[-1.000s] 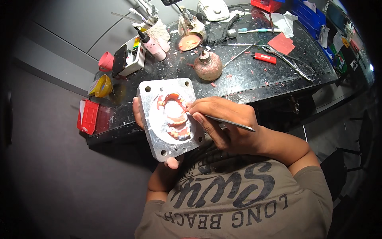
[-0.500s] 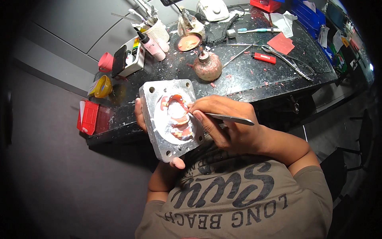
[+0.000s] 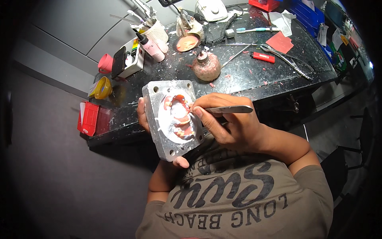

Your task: The person applies a red composite material to a dental prosthetic mounted on a metal base, using a fine tool to spread and shape the material along the gum line of the teeth.

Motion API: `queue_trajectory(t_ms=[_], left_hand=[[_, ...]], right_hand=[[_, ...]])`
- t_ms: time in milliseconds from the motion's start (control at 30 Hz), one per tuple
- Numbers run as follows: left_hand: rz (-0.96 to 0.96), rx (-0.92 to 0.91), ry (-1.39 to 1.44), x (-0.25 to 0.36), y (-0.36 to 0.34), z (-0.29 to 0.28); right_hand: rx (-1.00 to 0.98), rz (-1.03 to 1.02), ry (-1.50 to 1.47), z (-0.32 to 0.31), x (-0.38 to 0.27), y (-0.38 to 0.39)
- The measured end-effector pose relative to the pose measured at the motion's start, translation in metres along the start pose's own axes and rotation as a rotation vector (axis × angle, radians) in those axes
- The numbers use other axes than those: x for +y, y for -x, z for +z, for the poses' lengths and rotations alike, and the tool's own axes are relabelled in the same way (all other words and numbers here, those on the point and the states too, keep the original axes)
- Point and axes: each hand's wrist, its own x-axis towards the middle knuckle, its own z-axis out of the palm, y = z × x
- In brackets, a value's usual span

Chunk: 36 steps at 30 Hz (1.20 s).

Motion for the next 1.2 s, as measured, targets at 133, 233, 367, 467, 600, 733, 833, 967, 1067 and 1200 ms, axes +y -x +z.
queue_trajectory(t_ms=[133,233,367,467,600,733,833,967,1067,1200], left_hand=[[-0.069,0.073,0.068,0.004,-0.001,0.006],[-0.127,0.125,0.132,0.009,-0.006,0.009],[-0.315,0.071,0.295,0.017,-0.014,-0.001],[-0.52,0.088,0.479,0.036,-0.022,0.001],[-0.542,0.106,0.556,0.031,-0.024,-0.002],[-0.519,0.096,0.52,0.032,-0.023,-0.001],[-0.509,0.093,0.463,0.034,-0.023,0.003],[-0.369,0.157,0.25,0.028,-0.023,0.011],[-0.3,0.151,0.234,0.017,-0.019,0.004],[-0.293,0.13,0.204,0.015,-0.018,0.002]], right_hand=[[-0.006,0.119,-0.08,0.001,0.002,0.003],[0.036,0.393,-0.293,-0.001,-0.005,0.003],[0.235,0.265,-0.445,-0.005,0.008,0.0],[0.28,0.084,-0.453,-0.013,0.018,-0.006],[0.342,0.12,-0.345,-0.017,0.015,0.001],[0.191,0.178,-0.331,-0.017,0.004,0.001],[0.097,0.104,-0.209,-0.009,0.004,0.0],[-0.038,0.096,-0.157,-0.009,-0.003,-0.002],[-0.045,0.011,-0.089,-0.003,0.002,0.001],[-0.16,0.028,-0.02,-0.009,-0.004,-0.003]])
